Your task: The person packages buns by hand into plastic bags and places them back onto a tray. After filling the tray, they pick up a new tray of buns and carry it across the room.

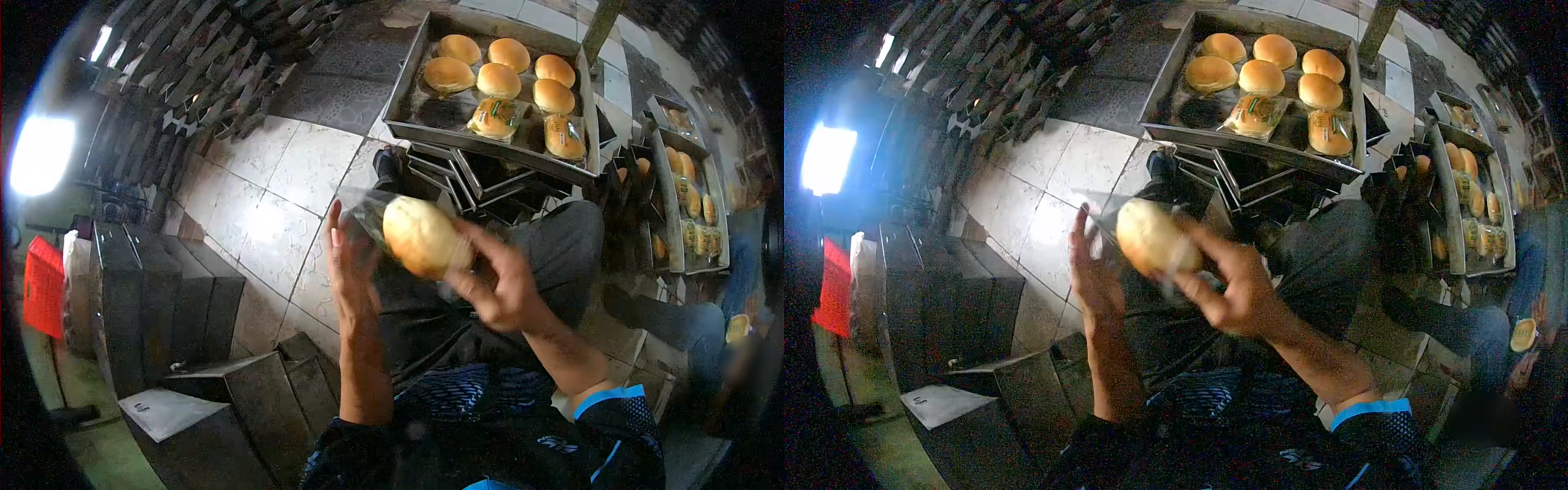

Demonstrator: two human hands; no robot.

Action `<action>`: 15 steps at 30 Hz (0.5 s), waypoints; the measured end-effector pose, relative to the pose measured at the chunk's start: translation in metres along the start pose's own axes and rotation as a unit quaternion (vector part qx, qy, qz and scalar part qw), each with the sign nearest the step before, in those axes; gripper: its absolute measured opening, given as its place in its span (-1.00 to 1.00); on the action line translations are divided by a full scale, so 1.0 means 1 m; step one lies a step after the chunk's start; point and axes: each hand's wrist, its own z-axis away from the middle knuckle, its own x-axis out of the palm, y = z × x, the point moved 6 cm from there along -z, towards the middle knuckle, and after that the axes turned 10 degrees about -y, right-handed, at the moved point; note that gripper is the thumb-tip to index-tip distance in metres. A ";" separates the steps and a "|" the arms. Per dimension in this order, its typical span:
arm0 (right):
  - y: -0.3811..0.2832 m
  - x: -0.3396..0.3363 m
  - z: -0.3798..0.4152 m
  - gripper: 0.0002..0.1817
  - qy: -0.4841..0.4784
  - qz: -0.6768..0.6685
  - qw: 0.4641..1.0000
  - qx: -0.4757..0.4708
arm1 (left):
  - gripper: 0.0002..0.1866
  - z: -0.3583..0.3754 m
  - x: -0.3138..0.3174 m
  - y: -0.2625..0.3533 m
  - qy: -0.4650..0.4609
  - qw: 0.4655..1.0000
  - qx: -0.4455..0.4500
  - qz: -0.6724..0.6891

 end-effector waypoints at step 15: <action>0.001 0.058 0.001 -0.41 -0.161 0.408 0.889 -0.134 | -0.22 -0.002 0.023 -0.022 -0.038 0.945 -0.025 0.324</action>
